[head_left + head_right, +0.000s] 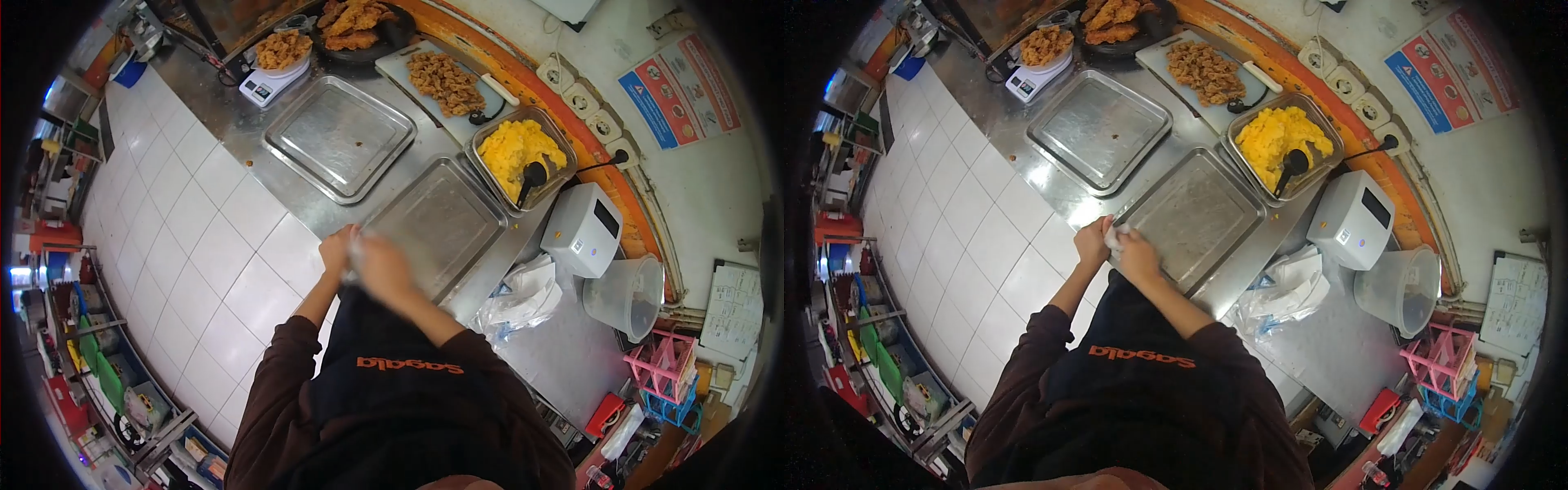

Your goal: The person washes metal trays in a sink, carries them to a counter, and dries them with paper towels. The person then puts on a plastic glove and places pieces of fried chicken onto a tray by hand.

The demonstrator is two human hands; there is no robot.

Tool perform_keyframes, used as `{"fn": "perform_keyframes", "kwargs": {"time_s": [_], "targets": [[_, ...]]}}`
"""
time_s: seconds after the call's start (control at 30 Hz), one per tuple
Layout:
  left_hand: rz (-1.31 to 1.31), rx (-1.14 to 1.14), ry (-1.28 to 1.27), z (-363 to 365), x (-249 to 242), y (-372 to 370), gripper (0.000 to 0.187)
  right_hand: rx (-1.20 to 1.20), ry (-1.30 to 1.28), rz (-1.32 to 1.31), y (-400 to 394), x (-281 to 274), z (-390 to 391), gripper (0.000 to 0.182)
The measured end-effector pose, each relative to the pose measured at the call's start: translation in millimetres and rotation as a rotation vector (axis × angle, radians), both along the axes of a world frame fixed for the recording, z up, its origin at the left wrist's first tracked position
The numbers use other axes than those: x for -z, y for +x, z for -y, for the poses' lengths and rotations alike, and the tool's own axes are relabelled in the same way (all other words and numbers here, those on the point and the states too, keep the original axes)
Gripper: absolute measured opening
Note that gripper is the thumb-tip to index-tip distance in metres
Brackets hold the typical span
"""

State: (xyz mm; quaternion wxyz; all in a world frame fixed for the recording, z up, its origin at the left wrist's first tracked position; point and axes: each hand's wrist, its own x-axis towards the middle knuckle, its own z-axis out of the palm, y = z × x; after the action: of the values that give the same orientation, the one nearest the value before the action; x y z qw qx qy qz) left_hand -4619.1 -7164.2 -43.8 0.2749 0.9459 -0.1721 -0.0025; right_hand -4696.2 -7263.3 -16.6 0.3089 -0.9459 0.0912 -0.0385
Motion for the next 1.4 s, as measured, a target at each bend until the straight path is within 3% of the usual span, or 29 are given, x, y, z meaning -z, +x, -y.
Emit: {"fn": "perform_keyframes", "kwargs": {"time_s": [0.23,0.43,0.5,0.57,0.6,0.67,0.7,0.77,0.83,0.9,0.93,1.0,1.07,1.17,1.23,1.3,1.33,1.4], "targets": [[0.044,-0.109,0.046,9.7,-14.2,-2.9,0.037,-0.318,0.181,-0.172,-23.9,-45.9,57.8,0.02],[0.04,-0.148,0.013,11.6,-16.1,-2.6,0.037,-0.512,-0.104,-0.312,-97.0,-57.9,104.9,0.022],[0.134,-0.118,-0.028,12.3,-15.3,-3.8,0.034,-0.28,-0.351,-0.258,-97.1,-51.7,130.3,0.026],[0.114,-0.113,-0.005,13.4,-16.6,-4.4,0.034,0.085,-0.426,-0.09,-91.0,-34.7,156.4,0.026],[0.092,-0.12,0.024,13.3,-17.8,-4.0,0.034,0.099,-0.427,-0.086,-86.2,-25.9,163.3,0.026],[0.088,-0.111,0.03,14.4,-20.0,-4.1,0.035,0.485,-0.559,0.113,-77.3,-15.6,171.9,0.024],[0.079,-0.126,0.035,15.1,-20.4,-4.5,0.036,0.544,-0.548,0.045,-73.5,-15.3,164.1,0.023],[0.072,-0.139,0.041,15.5,-19.9,-4.0,0.036,0.53,-0.398,0.131,-70.1,-1.8,138.2,0.023],[0.062,-0.167,0.078,15.8,-17.3,-4.5,0.038,0.353,-0.119,0.203,-67.3,-20.6,93.8,0.025],[0.048,-0.143,0.067,14.8,-16.9,-4.1,0.038,0.077,-0.101,0.013,-66.8,-20.0,53.9,0.031],[0.037,-0.133,0.06,14.8,-17.4,-4.2,0.038,0.084,-0.105,0.016,-62.6,-18.2,46.5,0.031],[0.041,-0.124,0.055,15.2,-19.1,-4.7,0.038,-0.177,-0.141,-0.057,-53.1,-16.4,37.8,0.03],[0.049,-0.12,0.055,14.3,-20.9,-3.1,0.038,0.011,-0.218,-0.075,-40.3,-42.9,67.7,0.026],[0.051,-0.126,0.065,14.6,-26.2,-5.4,0.037,0.6,-0.24,-0.058,-23.0,-19.1,145.1,0.024],[0.06,-0.113,0.053,13.3,-31.8,-6.4,0.036,0.674,-0.364,-0.149,-30.5,-32.1,179.8,0.022],[0.051,-0.103,0.063,7.6,-35.6,-6.7,0.028,0.672,-0.272,-0.066,-52.7,-43.6,194.6,0.024],[0.056,-0.107,0.057,2.2,-39.9,-9.5,0.028,0.746,-0.248,0.055,-69.5,-43.0,203.7,0.025],[0.283,-0.053,-0.216,-15.2,-50.8,-22.9,0.02,0.958,-0.096,0.346,-105.2,-51.4,203.2,0.025]]}}
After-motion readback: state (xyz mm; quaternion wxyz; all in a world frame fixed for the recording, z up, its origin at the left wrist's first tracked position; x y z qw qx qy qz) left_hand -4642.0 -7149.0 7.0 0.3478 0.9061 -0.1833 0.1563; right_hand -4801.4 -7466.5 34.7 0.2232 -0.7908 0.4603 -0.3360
